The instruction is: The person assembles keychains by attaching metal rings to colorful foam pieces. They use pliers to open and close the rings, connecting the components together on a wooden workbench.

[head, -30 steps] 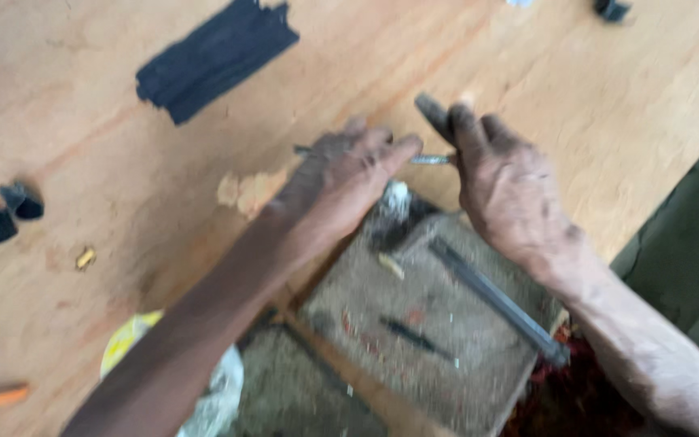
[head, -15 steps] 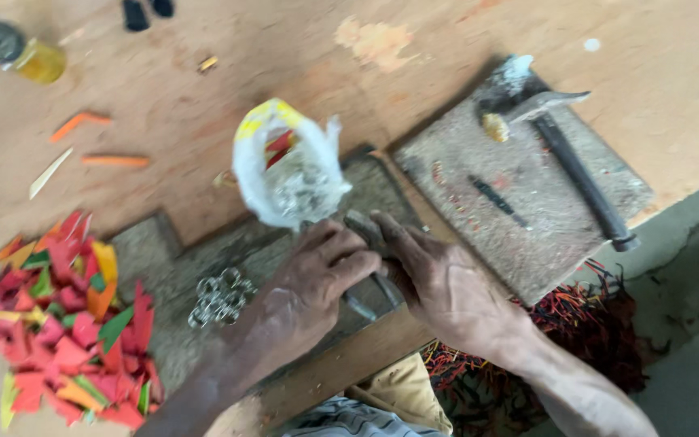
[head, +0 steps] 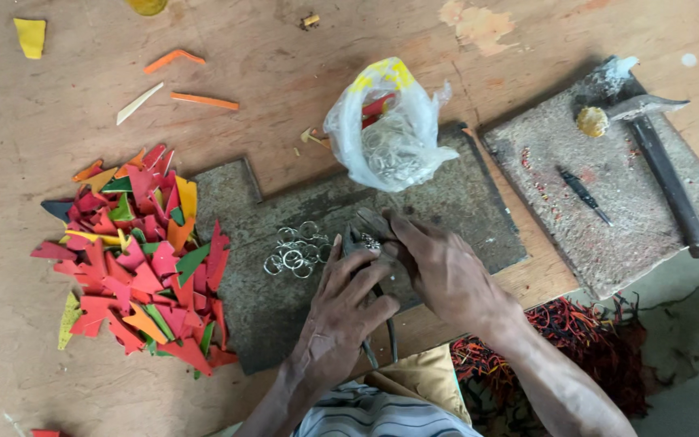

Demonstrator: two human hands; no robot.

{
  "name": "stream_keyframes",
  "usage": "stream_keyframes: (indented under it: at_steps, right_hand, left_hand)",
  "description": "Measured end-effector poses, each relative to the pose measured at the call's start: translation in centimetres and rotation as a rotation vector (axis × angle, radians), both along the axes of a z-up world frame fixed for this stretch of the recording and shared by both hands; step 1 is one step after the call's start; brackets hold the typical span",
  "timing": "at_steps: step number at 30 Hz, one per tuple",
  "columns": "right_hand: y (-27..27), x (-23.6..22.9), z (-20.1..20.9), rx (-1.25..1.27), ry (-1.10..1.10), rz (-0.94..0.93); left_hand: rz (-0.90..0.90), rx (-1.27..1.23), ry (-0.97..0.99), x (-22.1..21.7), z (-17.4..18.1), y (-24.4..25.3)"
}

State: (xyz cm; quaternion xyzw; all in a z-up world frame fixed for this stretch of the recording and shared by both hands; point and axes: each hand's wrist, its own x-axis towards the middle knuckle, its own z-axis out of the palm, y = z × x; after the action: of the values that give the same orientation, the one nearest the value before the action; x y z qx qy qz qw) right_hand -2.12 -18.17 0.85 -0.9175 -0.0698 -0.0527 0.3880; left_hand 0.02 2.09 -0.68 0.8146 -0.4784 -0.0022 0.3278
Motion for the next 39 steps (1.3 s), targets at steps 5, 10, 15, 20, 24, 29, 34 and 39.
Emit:
stream_keyframes:
  at_steps: [5, 10, 15, 20, 24, 29, 34, 39]
  right_hand:
    - [2.3, 3.6, -0.4, -0.095, 0.040, -0.001]
    - [3.2, 7.0, -1.3, -0.194, 0.070, -0.185]
    - [3.4, 8.2, 0.0, -0.269, -0.160, -0.184]
    - [3.3, 7.7, 0.0, -0.212, -0.008, -0.223]
    - [1.9, 8.0, -0.9, -0.297, -0.169, -0.210]
    - [0.2, 7.5, -0.8, -0.360, -0.385, -0.218]
    - [2.4, 2.2, 2.2, -0.052, -0.033, -0.359]
    - [6.1, 0.6, 5.0, 0.000, 0.067, 0.118]
  left_hand:
    - [-0.017, -0.046, 0.041, 0.7, 0.0, 2.7]
    - [-0.042, -0.080, 0.094, 0.8, -0.3, 4.9]
    - [-0.146, -0.012, 0.222, 1.5, 0.1, 5.8]
    - [-0.151, -0.011, 0.108, 1.4, 0.2, 4.9]
    - [-0.064, -0.032, 0.102, 1.0, -0.2, 3.1]
    - [0.062, -0.030, 0.042, 1.0, -1.4, -0.3]
    - [0.182, -0.083, -0.005, 1.8, -0.8, -0.7]
    - [0.328, -0.209, -0.053, 3.1, 1.5, 1.5]
